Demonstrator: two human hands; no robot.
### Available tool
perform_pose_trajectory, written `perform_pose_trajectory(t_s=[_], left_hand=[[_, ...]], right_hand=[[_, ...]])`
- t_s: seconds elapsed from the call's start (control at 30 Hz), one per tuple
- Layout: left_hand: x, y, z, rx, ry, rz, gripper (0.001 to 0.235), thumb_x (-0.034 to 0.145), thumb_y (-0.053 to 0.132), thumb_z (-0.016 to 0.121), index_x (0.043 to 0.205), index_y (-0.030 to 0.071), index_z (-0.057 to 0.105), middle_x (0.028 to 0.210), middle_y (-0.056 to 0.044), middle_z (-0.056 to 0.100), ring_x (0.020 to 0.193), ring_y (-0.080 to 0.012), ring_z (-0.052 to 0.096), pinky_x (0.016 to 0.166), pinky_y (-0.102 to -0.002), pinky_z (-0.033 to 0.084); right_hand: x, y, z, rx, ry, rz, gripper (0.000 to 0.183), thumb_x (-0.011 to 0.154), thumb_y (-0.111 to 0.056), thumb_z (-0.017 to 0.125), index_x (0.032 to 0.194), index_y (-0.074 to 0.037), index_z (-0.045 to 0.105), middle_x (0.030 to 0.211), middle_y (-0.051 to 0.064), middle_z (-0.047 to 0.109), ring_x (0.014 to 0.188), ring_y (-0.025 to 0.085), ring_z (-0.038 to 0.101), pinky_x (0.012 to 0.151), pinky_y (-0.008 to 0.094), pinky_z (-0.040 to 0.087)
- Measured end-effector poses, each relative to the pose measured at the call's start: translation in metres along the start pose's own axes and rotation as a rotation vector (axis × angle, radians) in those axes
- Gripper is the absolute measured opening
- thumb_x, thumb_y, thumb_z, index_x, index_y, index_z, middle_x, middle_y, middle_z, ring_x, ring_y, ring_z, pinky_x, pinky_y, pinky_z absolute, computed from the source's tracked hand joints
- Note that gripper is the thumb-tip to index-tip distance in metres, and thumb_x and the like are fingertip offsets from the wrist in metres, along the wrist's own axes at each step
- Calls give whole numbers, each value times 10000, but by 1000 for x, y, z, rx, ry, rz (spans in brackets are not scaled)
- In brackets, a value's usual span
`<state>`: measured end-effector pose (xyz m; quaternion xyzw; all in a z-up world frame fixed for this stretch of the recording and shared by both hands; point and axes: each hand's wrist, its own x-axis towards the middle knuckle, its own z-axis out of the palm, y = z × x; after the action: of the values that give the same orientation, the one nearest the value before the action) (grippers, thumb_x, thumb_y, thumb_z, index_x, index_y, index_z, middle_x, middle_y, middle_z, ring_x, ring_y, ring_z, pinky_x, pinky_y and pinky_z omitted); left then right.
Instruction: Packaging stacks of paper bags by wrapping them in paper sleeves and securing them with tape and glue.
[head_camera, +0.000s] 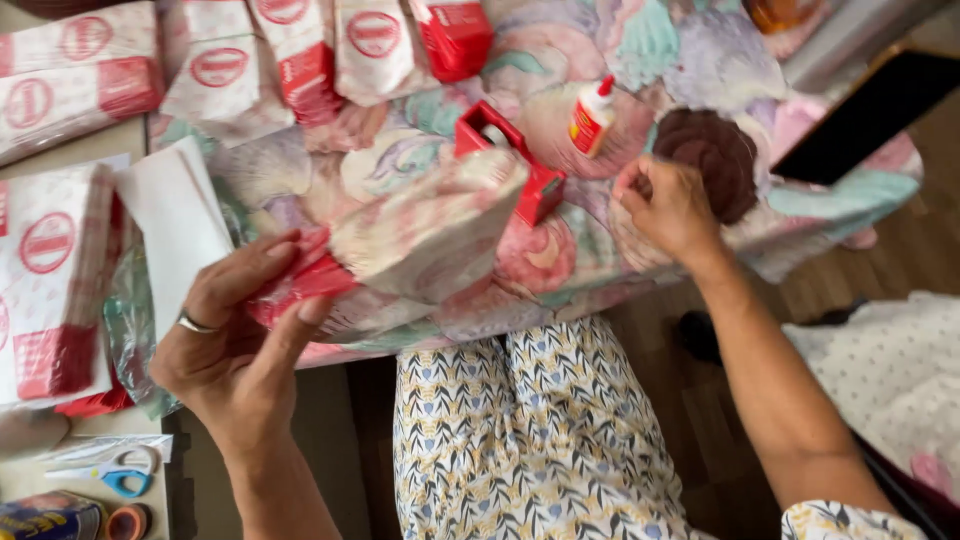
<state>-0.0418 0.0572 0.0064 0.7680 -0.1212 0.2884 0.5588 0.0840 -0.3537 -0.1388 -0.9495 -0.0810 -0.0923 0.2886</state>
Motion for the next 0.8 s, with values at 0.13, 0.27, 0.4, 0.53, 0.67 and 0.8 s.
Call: perform_pose_trajectory(t_s=[0.13,0.27,0.4,0.53,0.67,0.8], left_hand=[[3,-5,-1,-7,8,-11,320,958,32,736,1234,-83,622,1251,-254,663,1256,-352,673,1158,-392,559],[9,-8,-1,22,4,2,321,952,65,747,1235,-40,637,1265,-219,675,1259,-311,660,1151,-376,530],[12,-9,-10,-15,-109,51,460,941,276,750,1302,34,600,1279,-149,657,1215,-261,655,1019,-331,562],[11,-8,-11,2,-174,66,599,911,390,759,1389,118,520,1303,-135,637,1165,-251,682,862,-288,625],[14,-3,-14,-49,-189,71,568,905,356,732,1375,109,530,1301,-113,657,1153,-232,679,915,-302,582],[13,-4,-13,-149,-198,9,575,842,279,685,1366,83,550,1303,-124,659,1177,-235,666,958,-318,565]], right_hand=[[5,-68,-67,-227,-195,-291,168,1024,-108,673,1102,22,601,985,134,616,760,284,655,714,414,619],[18,-160,-138,-587,-107,-838,34,999,-42,609,1027,-53,592,998,86,581,946,259,619,778,390,558],[23,-252,-165,-589,-13,-1109,183,1083,15,622,956,-115,599,874,65,552,819,314,599,728,433,479],[21,-311,-164,-846,-73,-1356,227,1095,-125,527,878,-161,469,808,38,500,742,246,570,705,400,518],[29,-348,-144,-828,-248,-1435,122,959,-92,509,1055,-164,533,864,4,572,747,236,588,735,410,547],[30,-365,-127,-872,-380,-1341,134,910,-73,569,871,-197,603,906,6,581,827,229,613,736,437,551]])
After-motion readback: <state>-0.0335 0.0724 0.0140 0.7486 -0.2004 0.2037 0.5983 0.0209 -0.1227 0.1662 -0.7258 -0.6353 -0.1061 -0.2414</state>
